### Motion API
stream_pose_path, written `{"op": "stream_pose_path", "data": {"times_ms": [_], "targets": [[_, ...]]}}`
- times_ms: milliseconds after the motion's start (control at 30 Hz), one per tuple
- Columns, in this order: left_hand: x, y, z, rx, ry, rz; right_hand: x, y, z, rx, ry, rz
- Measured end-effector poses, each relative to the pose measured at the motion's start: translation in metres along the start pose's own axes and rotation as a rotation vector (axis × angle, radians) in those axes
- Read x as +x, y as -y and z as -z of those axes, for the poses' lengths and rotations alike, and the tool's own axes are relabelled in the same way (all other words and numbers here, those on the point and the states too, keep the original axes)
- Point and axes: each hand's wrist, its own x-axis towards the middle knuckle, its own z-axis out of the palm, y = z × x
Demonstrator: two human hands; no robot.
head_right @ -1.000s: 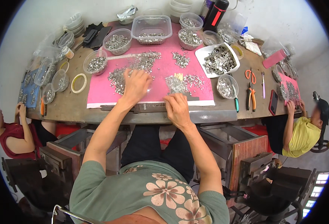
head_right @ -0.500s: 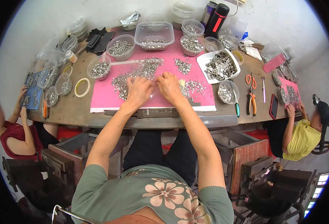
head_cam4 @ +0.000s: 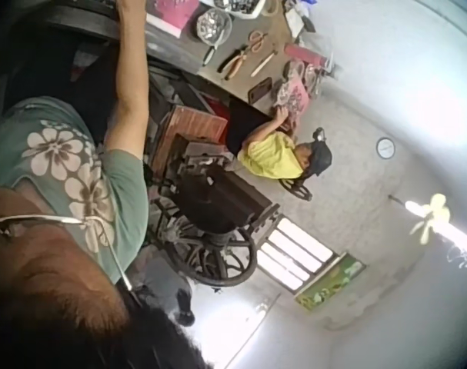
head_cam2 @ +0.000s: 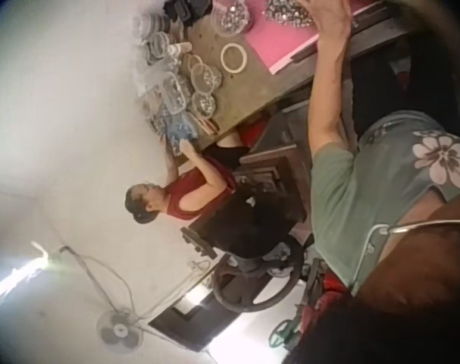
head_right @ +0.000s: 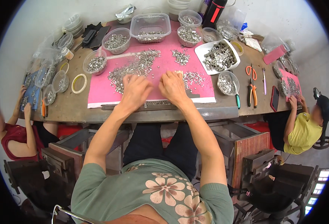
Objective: The person arranges small metal pieces one by one into a grooved metal tool by hand, places the tool into a manual press, and rotates the handwheel to press them.
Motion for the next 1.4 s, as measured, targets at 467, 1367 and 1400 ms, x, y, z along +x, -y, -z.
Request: {"op": "stream_pose_path", "data": {"times_ms": [467,1367,1400], "targets": [[-0.036,-0.037,-0.009,-0.220,0.010,0.043,-0.036,0.003,0.016,0.048,-0.029,0.030],[-0.043,-0.041,-0.017,-0.167,-0.067,0.104,-0.083,0.019,0.023,0.455,-0.175,-0.161],[-0.044,-0.041,-0.017,-0.119,-0.090,0.099,-0.083,0.020,0.024,0.456,-0.174,-0.161]]}}
